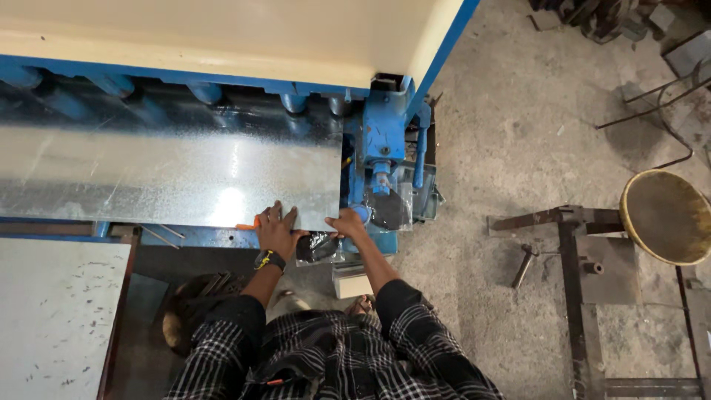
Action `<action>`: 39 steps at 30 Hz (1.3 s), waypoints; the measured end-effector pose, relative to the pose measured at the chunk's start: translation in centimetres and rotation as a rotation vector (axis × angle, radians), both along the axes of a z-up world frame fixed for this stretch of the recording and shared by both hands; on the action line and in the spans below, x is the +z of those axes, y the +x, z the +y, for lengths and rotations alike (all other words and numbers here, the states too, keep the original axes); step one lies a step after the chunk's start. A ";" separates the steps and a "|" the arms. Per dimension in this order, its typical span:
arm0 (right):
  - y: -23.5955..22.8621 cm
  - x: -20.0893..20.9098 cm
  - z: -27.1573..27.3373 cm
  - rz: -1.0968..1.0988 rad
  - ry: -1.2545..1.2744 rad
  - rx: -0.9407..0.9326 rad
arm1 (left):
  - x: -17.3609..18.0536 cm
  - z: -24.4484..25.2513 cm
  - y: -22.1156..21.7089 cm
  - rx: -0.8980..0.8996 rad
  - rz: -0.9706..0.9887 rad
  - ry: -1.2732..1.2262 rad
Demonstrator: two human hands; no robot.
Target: The person repeatedly picks up large rectangular metal sheets from a stack and feeds them into a blue industrial rolling machine. They guide the sheets through the rollers to bend the edges and then remove the processed sheets to place them back on the stack.
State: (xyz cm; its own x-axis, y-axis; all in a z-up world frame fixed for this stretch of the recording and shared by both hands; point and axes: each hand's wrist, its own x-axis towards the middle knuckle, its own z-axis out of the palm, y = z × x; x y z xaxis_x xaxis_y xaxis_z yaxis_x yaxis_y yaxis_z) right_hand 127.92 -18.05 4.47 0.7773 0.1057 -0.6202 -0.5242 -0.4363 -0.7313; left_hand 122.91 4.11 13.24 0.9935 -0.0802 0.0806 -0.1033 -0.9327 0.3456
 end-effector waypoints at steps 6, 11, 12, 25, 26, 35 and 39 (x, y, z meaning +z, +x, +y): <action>0.0 1.1 0.7 -0.123 -0.224 -0.069 | -1.8 2.2 1.4 -0.151 -0.064 -0.101; -1.4 3.1 0.1 -0.181 -0.019 -0.171 | -2.5 9.5 2.9 -0.348 -0.132 -0.155; -1.3 3.7 0.4 -0.152 -0.080 -0.183 | -2.1 11.4 3.8 -0.378 -0.144 -0.138; -0.7 6.1 7.6 -0.540 -0.828 -0.422 | 0.2 24.9 10.2 -0.656 0.012 -0.039; -0.8 6.4 7.4 -0.541 -0.746 -0.397 | -0.1 24.9 10.3 -0.647 -0.033 -0.028; -1.9 6.3 7.4 -0.712 -0.748 -0.342 | -0.8 25.1 10.1 -0.632 -0.073 -0.054; -2.3 5.4 6.6 -0.686 -0.711 -0.387 | -1.2 25.2 10.3 -0.631 -0.080 -0.061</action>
